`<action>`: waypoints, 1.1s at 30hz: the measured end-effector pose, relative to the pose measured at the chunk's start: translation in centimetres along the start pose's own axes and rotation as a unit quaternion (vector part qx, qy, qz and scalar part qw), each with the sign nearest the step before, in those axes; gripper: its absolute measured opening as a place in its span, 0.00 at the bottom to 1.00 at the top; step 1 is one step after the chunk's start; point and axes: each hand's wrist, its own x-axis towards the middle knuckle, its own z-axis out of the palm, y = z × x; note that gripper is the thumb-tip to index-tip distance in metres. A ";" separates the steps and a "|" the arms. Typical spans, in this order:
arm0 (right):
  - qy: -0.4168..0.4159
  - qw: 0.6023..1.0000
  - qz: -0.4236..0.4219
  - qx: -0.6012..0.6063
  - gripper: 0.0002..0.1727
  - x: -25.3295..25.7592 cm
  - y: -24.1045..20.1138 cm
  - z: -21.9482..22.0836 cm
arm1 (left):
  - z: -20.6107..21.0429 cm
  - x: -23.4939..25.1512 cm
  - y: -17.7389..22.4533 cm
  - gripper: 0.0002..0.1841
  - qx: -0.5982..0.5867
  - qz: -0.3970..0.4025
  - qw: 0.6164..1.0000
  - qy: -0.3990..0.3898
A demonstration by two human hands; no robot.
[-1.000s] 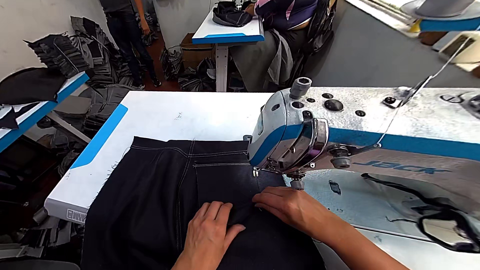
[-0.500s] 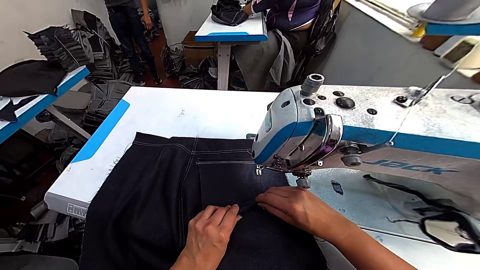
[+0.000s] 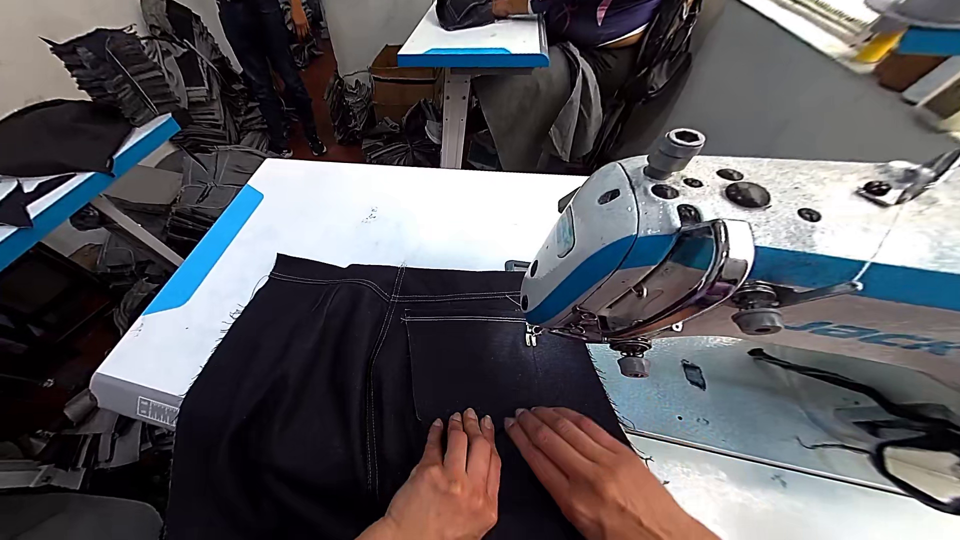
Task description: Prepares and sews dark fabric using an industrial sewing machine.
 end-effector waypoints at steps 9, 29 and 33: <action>0.031 0.998 0.031 0.040 0.15 -0.8 -1.9 1.7 | 0.5 -2.5 -2.8 0.18 -0.147 0.012 0.988 0.052; -0.039 0.973 0.181 0.136 0.16 3.6 0.7 1.0 | 3.3 3.3 -7.1 0.15 -0.402 -0.045 0.914 0.023; -0.064 0.956 0.226 0.175 0.16 4.0 1.1 0.9 | 3.0 4.1 -8.1 0.15 -0.496 -0.078 0.863 -0.044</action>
